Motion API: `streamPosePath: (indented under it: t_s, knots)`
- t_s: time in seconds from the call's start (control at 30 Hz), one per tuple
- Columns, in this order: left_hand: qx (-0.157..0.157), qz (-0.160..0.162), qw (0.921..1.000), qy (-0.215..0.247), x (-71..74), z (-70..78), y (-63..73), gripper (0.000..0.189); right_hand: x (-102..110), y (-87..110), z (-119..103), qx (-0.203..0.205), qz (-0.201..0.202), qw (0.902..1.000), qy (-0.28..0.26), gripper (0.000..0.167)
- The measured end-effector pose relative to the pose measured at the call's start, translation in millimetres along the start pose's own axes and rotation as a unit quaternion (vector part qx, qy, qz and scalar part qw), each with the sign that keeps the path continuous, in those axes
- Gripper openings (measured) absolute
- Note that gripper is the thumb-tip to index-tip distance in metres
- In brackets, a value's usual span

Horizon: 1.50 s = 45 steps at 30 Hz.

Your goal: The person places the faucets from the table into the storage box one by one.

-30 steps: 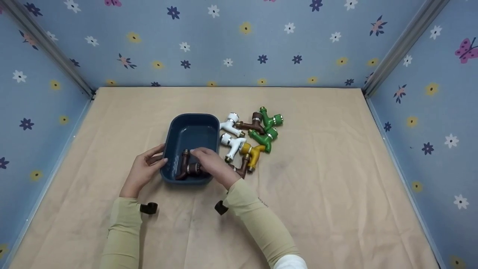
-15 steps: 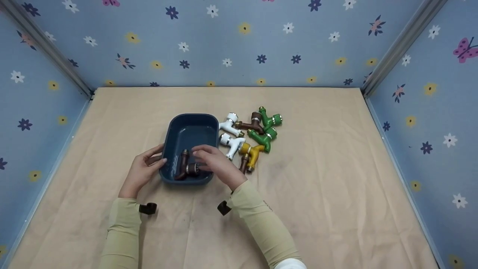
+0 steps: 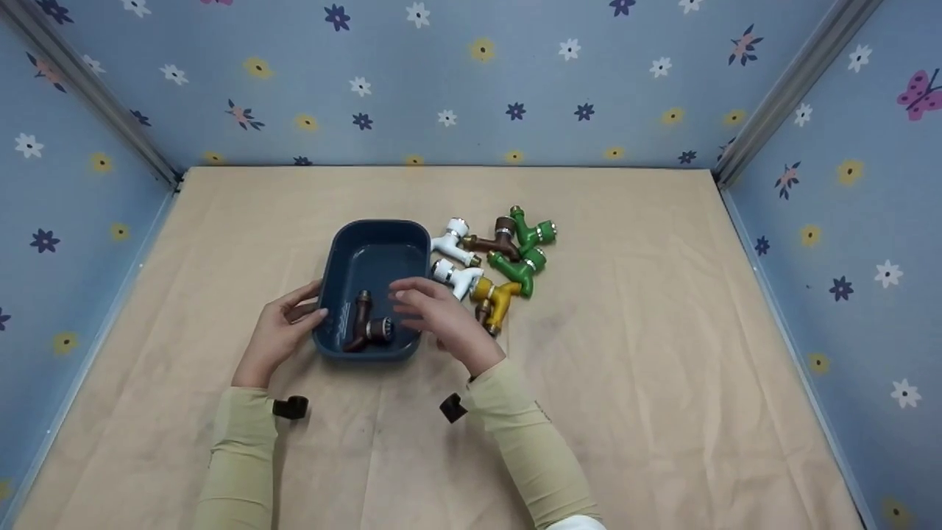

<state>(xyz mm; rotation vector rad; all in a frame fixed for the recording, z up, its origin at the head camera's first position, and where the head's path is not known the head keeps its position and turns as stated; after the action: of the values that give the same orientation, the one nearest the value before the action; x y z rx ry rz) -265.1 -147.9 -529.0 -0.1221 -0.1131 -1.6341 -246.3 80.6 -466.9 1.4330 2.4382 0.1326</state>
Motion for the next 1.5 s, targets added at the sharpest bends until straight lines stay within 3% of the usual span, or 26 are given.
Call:
streamPosePath:
  t_s: [0.3,0.57,1.1,1.5]
  knots:
    - [-0.005,-0.01,0.9995,0.03,-1.1,2.7,0.8,0.053,5,7.1,-4,0.006,0.0,0.9999,-0.015,0.041]
    - [-0.001,-0.017,0.9992,0.035,-4.1,28.9,9.9,0.053,13,13.9,-8,0.016,0.014,0.999,-0.04,0.041]
    - [0.0,-0.018,0.9993,0.034,-3.7,28.4,10.7,0.053,33,24.6,-12,0.038,0.031,0.9957,-0.079,0.042]
    - [0.003,-0.017,0.9995,0.025,-4.1,29.8,9.8,0.053,54,31.9,-15,0.054,0.047,0.9952,-0.066,0.037]
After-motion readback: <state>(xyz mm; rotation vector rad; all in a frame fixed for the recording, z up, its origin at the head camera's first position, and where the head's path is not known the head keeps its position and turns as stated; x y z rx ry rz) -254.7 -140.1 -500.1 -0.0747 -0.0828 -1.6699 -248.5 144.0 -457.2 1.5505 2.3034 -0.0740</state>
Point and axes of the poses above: each hand's wrist, its own y-axis away from the middle knuckle, its own x-axis out of the back of the hand, z = x × y, the point moved 10 cm from there along -y, towards the middle knuckle
